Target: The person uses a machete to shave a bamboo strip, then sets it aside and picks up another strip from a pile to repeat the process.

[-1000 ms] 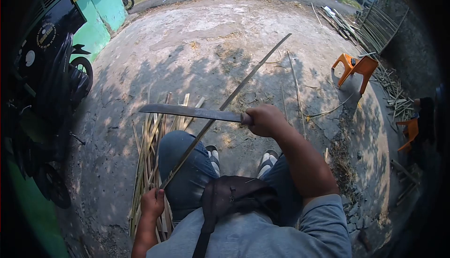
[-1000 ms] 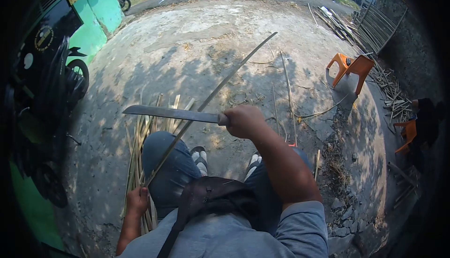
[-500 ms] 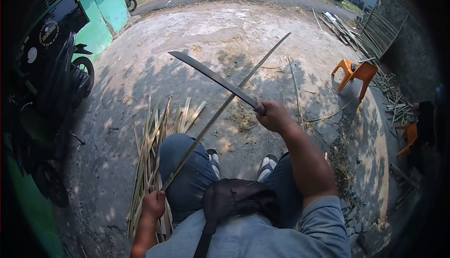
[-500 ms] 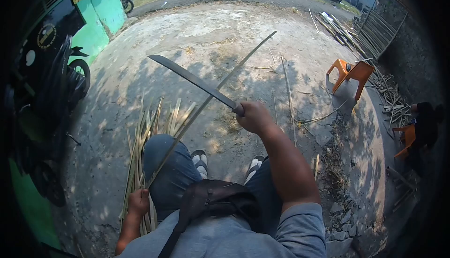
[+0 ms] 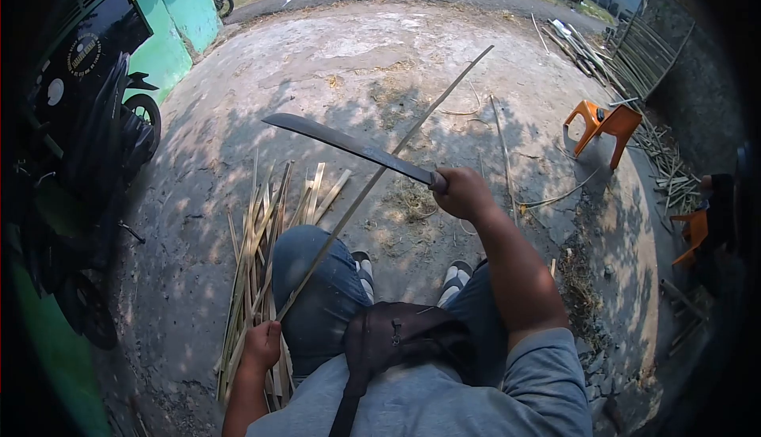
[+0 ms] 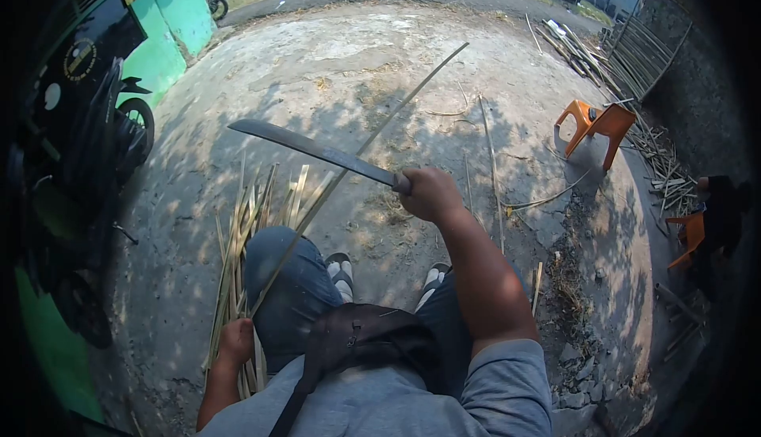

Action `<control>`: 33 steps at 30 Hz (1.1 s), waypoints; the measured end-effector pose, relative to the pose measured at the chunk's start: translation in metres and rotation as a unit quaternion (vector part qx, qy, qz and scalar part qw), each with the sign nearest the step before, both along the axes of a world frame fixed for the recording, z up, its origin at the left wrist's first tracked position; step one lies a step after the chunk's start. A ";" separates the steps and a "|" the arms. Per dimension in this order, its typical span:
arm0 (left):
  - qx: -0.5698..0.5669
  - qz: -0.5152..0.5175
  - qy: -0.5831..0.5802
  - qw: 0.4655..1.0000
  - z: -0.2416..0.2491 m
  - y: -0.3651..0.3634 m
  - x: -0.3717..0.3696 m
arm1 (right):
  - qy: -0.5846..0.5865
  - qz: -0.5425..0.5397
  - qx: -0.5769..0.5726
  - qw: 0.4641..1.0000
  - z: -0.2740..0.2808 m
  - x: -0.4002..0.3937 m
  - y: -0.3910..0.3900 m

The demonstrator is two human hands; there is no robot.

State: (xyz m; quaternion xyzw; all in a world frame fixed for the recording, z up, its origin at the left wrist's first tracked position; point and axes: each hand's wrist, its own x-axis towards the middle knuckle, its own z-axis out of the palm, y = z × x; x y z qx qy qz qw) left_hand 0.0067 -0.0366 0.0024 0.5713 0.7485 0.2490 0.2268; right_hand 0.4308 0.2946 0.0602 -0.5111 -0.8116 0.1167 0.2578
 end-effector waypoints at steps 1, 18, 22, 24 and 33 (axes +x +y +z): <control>0.000 0.003 0.004 1.000 0.001 -0.001 0.001 | -0.005 -0.006 -0.012 1.000 0.001 0.003 -0.001; 0.007 0.005 0.025 1.000 -0.002 -0.001 0.000 | -0.045 -0.019 -0.034 0.998 0.001 -0.001 -0.003; 0.015 0.015 0.057 0.998 -0.001 -0.005 0.000 | 0.025 -0.058 -0.077 0.995 -0.011 0.015 0.011; 0.015 0.018 0.068 0.997 0.000 -0.007 -0.002 | 0.029 -0.039 -0.082 0.995 -0.012 0.017 0.009; 0.010 0.001 0.027 1.000 -0.003 -0.003 0.001 | -0.061 0.077 -0.028 0.995 0.010 -0.007 -0.032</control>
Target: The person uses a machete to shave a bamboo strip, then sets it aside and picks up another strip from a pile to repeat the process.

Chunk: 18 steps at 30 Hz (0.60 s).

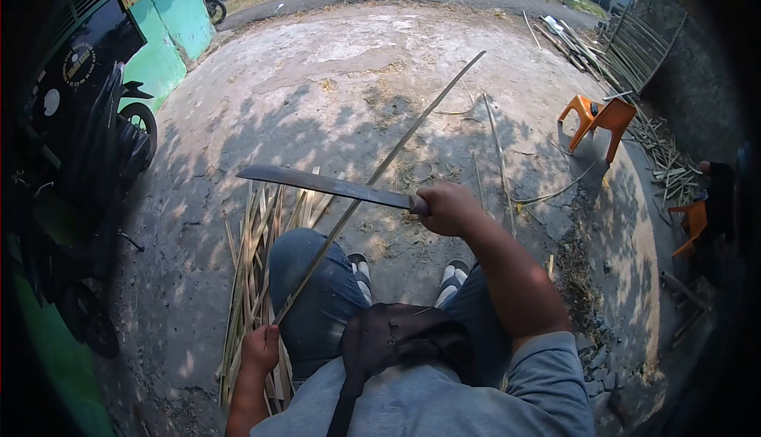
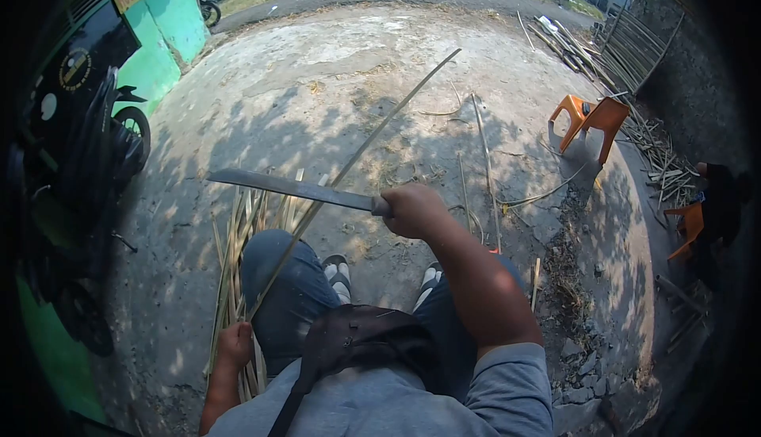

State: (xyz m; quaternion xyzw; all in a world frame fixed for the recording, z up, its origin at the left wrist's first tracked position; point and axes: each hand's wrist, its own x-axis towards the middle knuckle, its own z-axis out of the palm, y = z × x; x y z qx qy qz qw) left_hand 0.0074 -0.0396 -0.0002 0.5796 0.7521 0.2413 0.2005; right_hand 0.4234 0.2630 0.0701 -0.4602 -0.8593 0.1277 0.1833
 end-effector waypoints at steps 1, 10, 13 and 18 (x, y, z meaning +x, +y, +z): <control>-0.003 -0.001 -0.003 1.000 -0.006 -0.001 -0.005 | -0.008 0.007 0.002 1.000 0.000 -0.001 0.000; -0.010 0.006 -0.011 1.000 0.003 0.003 0.005 | -0.006 0.006 0.019 1.000 -0.011 -0.002 0.020; -0.004 0.018 0.004 1.000 -0.003 0.001 0.003 | -0.012 -0.002 0.021 1.000 -0.010 -0.005 0.017; -0.018 0.028 0.015 0.999 0.000 -0.001 0.002 | -0.018 0.012 0.044 0.999 -0.004 -0.002 0.015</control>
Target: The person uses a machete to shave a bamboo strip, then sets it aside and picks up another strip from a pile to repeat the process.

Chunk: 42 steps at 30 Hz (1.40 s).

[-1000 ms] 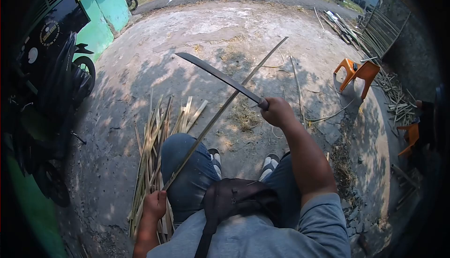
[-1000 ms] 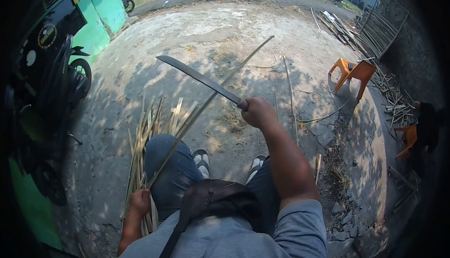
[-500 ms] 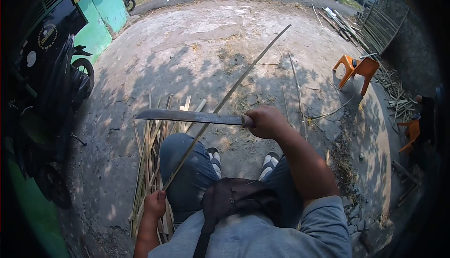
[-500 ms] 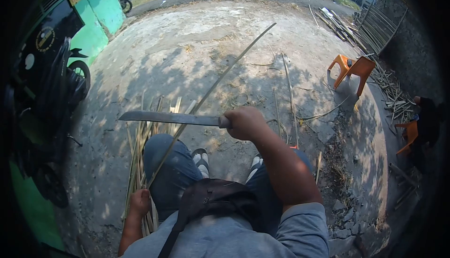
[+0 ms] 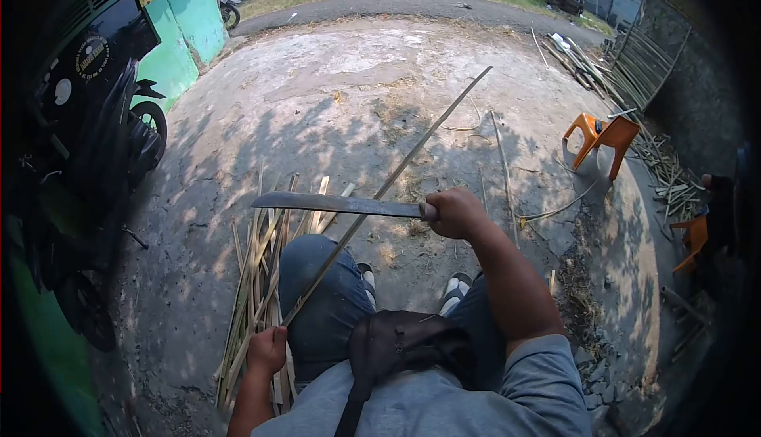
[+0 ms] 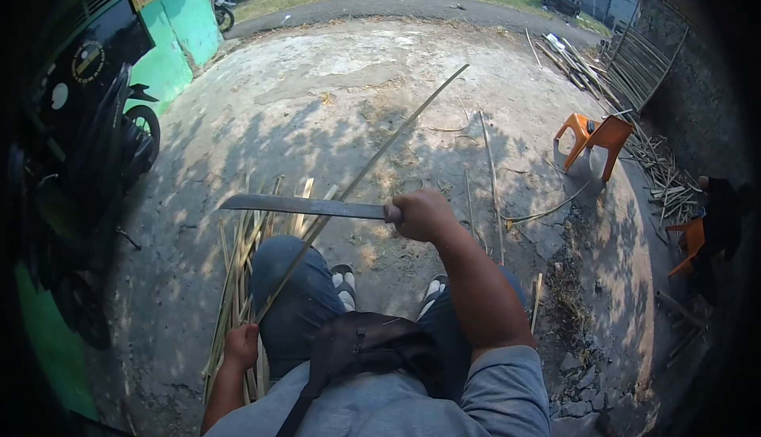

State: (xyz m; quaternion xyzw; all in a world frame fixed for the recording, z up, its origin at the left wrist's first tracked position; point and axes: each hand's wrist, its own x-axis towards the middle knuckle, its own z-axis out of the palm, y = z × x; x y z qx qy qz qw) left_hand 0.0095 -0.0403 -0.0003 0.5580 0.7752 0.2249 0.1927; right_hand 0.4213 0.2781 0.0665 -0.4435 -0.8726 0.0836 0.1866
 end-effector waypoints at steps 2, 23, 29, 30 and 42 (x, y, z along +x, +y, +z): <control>0.010 0.000 0.014 1.000 0.000 -0.001 0.001 | 0.003 -0.021 0.001 1.000 0.005 0.005 -0.003; -0.007 -0.002 -0.025 1.000 -0.025 -0.005 -0.006 | 0.032 -0.004 -0.052 0.998 -0.005 -0.003 -0.008; 0.009 0.000 -0.005 1.000 -0.013 0.001 0.004 | 0.010 -0.009 -0.029 0.999 0.007 0.008 -0.006; 0.003 0.000 -0.006 1.000 -0.014 0.000 0.003 | 0.006 -0.009 -0.029 1.000 0.004 0.010 -0.005; 0.016 0.008 -0.011 1.000 -0.020 -0.001 -0.002 | 0.018 -0.002 -0.033 0.999 0.000 0.012 -0.002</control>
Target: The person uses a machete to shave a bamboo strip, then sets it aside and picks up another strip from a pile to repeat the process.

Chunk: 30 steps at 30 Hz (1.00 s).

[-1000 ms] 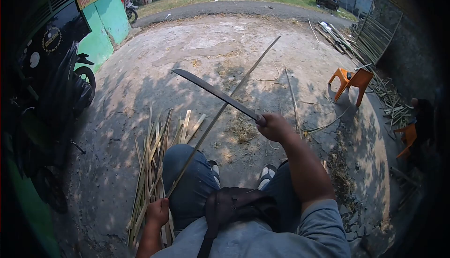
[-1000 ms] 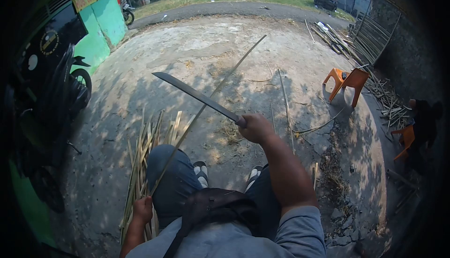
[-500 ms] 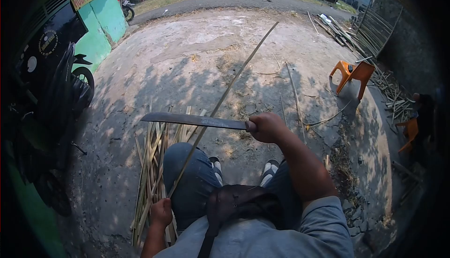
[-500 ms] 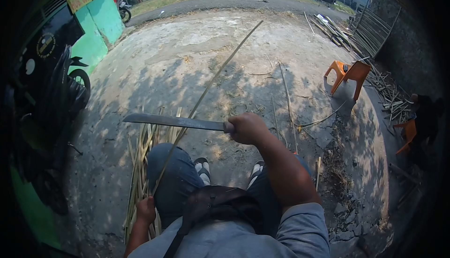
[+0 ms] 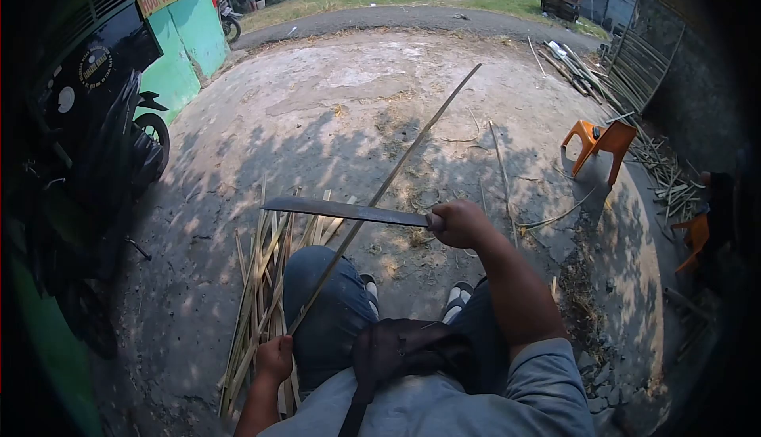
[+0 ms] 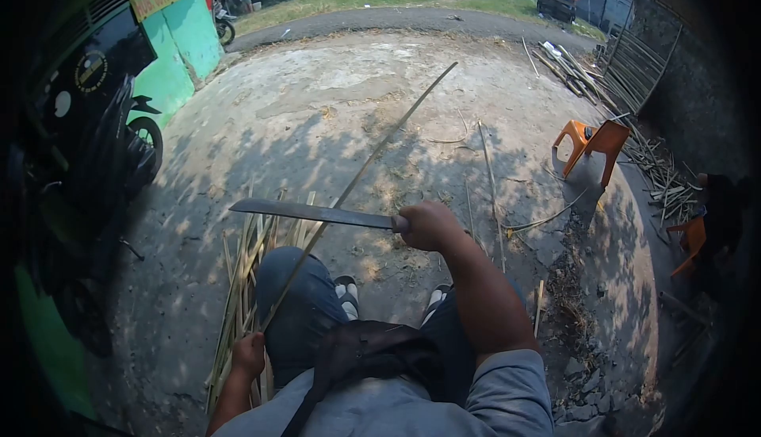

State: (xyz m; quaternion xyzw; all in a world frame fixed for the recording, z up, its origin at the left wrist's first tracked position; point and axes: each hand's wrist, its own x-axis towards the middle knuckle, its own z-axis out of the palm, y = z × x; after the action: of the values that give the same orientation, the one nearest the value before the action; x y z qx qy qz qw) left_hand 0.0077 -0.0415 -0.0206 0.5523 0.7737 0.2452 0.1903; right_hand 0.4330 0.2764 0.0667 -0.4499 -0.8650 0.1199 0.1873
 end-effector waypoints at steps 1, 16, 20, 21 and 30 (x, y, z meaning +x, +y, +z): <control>-0.001 0.001 0.003 1.000 0.003 0.001 0.001 | 0.003 0.000 0.003 1.000 -0.002 0.001 0.000; -0.015 0.007 0.022 1.000 0.003 0.000 0.001 | 0.013 0.013 -0.019 1.000 -0.002 0.010 0.006; -0.009 0.009 0.028 1.000 0.010 0.000 0.003 | 0.012 0.019 -0.026 0.999 -0.009 0.010 0.010; -0.009 0.008 0.030 0.999 0.011 -0.001 0.003 | 0.016 0.020 -0.019 0.999 -0.011 0.010 0.011; -0.025 -0.002 0.041 0.999 0.020 -0.002 0.006 | 0.068 -0.080 -0.049 0.993 0.002 0.038 0.014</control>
State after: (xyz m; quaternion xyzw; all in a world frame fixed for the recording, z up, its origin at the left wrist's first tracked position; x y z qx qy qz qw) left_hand 0.0133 -0.0439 -0.0005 0.5584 0.7857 0.2026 0.1727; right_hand 0.4714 0.2904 0.0691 -0.5168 -0.8048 0.1769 0.2321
